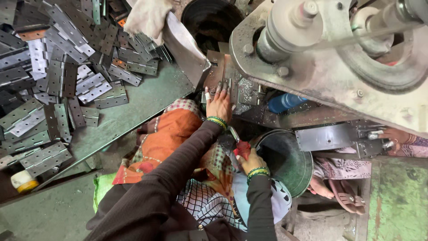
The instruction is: The person repeatedly places metal hinge pieces into a press machine, activates the press with a foot pedal, and removes the processed pieces. The person handles each piece individually and stacks the finished items on the table.
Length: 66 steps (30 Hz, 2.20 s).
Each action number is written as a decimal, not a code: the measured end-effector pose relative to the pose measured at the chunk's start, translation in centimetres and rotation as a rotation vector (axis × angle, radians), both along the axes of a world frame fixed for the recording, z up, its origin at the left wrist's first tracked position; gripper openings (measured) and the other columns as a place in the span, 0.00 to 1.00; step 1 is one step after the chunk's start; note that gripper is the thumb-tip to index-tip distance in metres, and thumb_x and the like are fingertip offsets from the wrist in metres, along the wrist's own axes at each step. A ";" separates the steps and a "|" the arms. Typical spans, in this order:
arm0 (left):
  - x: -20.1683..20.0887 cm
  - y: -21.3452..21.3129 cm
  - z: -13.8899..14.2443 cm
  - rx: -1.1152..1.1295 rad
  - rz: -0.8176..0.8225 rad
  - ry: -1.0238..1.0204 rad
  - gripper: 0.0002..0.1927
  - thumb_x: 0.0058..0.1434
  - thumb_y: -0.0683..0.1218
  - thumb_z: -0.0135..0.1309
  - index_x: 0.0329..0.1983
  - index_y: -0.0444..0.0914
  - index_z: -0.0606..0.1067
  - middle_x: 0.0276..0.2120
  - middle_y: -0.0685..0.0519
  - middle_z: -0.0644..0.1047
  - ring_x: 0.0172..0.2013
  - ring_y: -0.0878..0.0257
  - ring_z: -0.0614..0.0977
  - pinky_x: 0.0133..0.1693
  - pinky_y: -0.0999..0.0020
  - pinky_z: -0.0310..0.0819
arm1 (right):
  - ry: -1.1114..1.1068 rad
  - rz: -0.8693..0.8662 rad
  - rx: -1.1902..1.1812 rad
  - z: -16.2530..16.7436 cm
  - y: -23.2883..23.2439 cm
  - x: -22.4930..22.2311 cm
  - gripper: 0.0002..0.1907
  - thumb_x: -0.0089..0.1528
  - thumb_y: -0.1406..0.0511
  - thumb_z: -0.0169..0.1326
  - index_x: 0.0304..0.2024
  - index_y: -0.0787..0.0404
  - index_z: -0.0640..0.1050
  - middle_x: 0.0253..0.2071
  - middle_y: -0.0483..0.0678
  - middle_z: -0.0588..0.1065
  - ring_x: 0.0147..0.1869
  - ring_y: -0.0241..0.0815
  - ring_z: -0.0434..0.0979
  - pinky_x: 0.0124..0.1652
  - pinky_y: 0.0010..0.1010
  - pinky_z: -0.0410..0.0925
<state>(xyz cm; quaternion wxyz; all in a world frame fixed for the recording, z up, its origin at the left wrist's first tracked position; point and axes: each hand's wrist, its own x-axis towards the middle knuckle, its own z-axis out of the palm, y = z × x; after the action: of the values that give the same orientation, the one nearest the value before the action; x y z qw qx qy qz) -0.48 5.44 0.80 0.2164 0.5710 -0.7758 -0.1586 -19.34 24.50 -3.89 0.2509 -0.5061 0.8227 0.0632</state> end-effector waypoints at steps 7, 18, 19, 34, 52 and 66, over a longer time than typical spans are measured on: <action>0.9 -0.1 0.8 0.002 -0.048 0.014 0.33 0.54 0.47 0.55 0.64 0.35 0.68 0.62 0.47 0.70 0.65 0.49 0.68 0.68 0.31 0.35 | 0.055 -0.105 -0.023 -3.9 1.7 2.0 0.37 0.58 0.45 0.58 0.61 0.56 0.64 0.46 0.65 0.79 0.50 0.70 0.79 0.48 0.57 0.71; 0.6 0.6 0.0 -0.058 -0.047 0.038 0.31 0.54 0.50 0.55 0.62 0.36 0.70 0.61 0.47 0.71 0.65 0.47 0.67 0.67 0.30 0.37 | 0.140 -0.069 0.057 5.6 -2.1 2.2 0.34 0.58 0.44 0.58 0.57 0.56 0.70 0.48 0.62 0.79 0.54 0.65 0.79 0.52 0.55 0.70; 0.7 0.7 -0.2 -0.058 -0.047 0.053 0.32 0.54 0.50 0.55 0.63 0.36 0.70 0.61 0.47 0.71 0.65 0.47 0.68 0.67 0.30 0.38 | 0.122 -0.079 0.050 5.0 -1.7 2.4 0.35 0.58 0.44 0.58 0.58 0.55 0.69 0.49 0.62 0.79 0.54 0.66 0.79 0.52 0.55 0.70; 1.0 -0.1 -1.1 -0.181 -0.012 0.124 0.29 0.58 0.49 0.54 0.64 0.36 0.69 0.64 0.47 0.71 0.67 0.50 0.68 0.66 0.31 0.41 | -0.004 -0.048 0.135 0.0 -0.4 0.4 0.37 0.60 0.44 0.58 0.63 0.56 0.65 0.50 0.66 0.78 0.55 0.68 0.77 0.54 0.55 0.69; 1.4 -0.6 -0.5 -0.330 0.021 0.001 0.26 0.59 0.48 0.47 0.61 0.39 0.72 0.56 0.50 0.76 0.61 0.53 0.74 0.68 0.35 0.39 | -0.012 -0.015 0.099 -2.2 0.7 -0.6 0.35 0.61 0.48 0.57 0.63 0.58 0.64 0.49 0.66 0.77 0.54 0.69 0.78 0.52 0.55 0.70; 0.5 -1.8 0.4 -0.191 0.018 0.026 0.27 0.62 0.49 0.47 0.65 0.37 0.71 0.49 0.51 0.76 0.54 0.53 0.76 0.67 0.34 0.43 | 0.042 -0.101 -0.069 -4.3 2.1 1.3 0.30 0.60 0.49 0.59 0.55 0.58 0.66 0.49 0.65 0.78 0.53 0.69 0.78 0.50 0.56 0.70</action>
<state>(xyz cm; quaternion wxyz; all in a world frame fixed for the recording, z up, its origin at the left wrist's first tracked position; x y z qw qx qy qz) 0.01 3.67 1.22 0.2815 0.5526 -0.7794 -0.0891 -18.08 26.60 -8.15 0.2187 -0.4707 0.8541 0.0325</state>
